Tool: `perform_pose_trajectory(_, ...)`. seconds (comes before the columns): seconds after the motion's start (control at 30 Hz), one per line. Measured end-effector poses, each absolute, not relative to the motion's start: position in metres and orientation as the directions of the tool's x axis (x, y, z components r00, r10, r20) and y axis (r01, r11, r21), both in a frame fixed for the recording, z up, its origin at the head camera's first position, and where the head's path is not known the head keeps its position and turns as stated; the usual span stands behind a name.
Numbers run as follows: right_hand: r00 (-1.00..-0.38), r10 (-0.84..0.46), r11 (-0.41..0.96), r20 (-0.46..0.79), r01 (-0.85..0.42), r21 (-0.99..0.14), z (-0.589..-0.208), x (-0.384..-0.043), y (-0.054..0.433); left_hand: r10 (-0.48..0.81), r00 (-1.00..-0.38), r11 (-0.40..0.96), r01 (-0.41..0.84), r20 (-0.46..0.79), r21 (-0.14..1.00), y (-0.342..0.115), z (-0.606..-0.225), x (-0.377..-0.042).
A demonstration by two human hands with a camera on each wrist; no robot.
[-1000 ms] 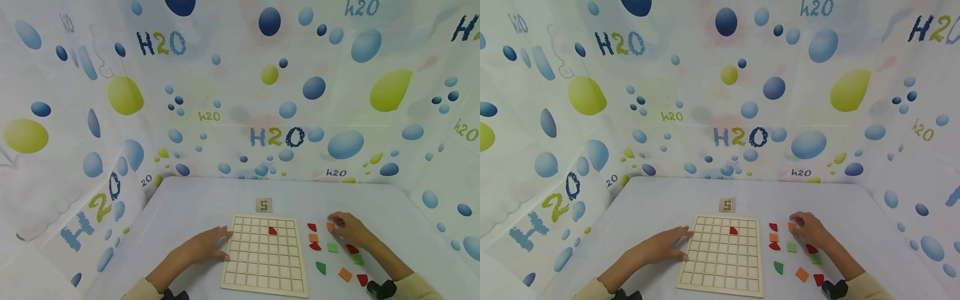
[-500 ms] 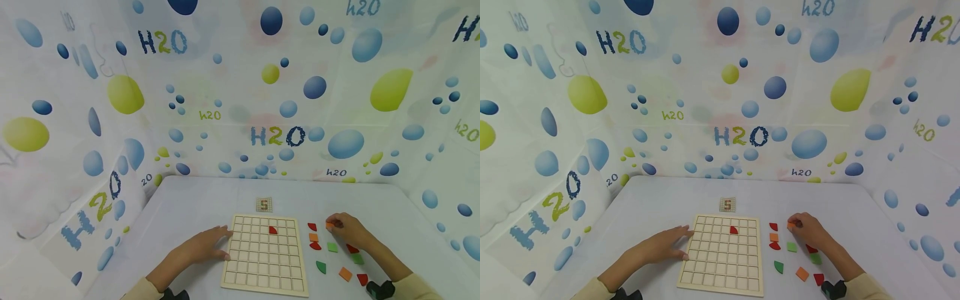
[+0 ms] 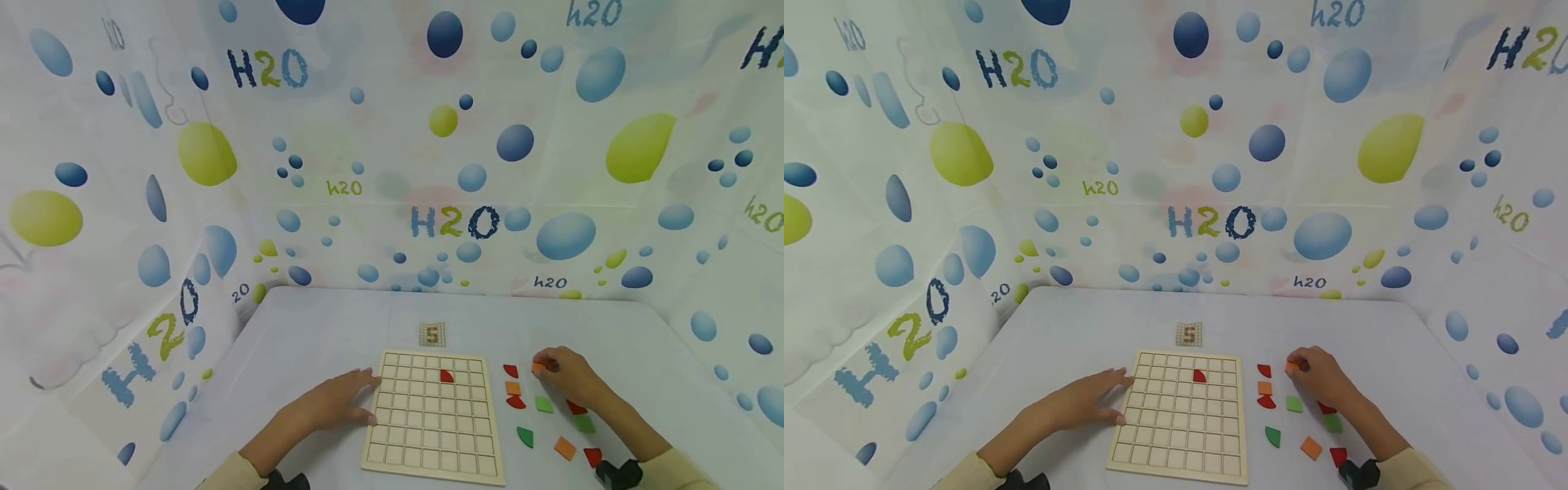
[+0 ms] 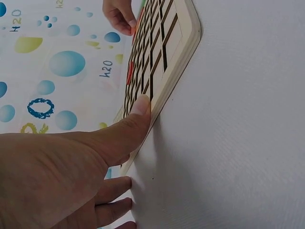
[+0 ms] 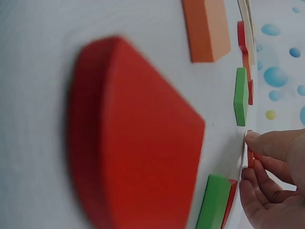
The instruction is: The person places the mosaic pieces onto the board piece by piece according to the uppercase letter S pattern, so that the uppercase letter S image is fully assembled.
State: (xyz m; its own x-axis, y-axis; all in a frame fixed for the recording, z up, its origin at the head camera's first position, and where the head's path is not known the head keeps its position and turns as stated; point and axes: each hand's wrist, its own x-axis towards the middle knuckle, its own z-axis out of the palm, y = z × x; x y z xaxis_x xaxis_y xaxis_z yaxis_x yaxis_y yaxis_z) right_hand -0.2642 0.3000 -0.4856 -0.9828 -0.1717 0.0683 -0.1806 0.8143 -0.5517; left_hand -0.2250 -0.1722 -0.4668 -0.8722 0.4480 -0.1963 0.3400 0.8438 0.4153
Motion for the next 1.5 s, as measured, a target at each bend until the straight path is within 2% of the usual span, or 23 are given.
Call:
perform_pose_trajectory(0.3, -0.981, -0.175, 0.807, 0.083, -0.192, -0.559, -0.477, -0.268, 0.282, 0.439, -0.874, 0.85, 0.329, -0.209, 0.41, -0.172, -0.467, -0.225)
perform_pose_trajectory(0.53, -0.963, -0.254, 0.77, 0.094, -0.26, -0.583, -0.469, -0.272, 0.258, 0.438, -0.873, 0.849, 0.323, -0.215, 0.417, -0.172, -0.466, -0.226)
perform_pose_trajectory(0.83, -0.966, -0.254, 0.76, 0.042, -0.226, -0.609, -0.467, -0.269, 0.212, 0.439, -0.873, 0.848, 0.324, -0.212, 0.42, -0.172, -0.468, -0.227)
perform_pose_trajectory(1.03, -0.937, -0.343, 0.708, 0.066, -0.304, -0.638, -0.466, -0.263, 0.184, 0.437, -0.875, 0.848, 0.323, -0.209, 0.42, -0.172, -0.467, -0.226)
perform_pose_trajectory(1.27, -0.874, -0.469, 0.67, 0.128, -0.446, -0.594, -0.466, -0.266, 0.16, 0.425, -0.879, 0.851, 0.306, -0.218, 0.426, -0.171, -0.467, -0.227)
perform_pose_trajectory(1.5, -0.835, -0.53, 0.636, 0.149, -0.508, -0.581, -0.47, -0.272, 0.145, 0.424, -0.878, 0.857, 0.311, -0.221, 0.411, -0.172, -0.47, -0.229)
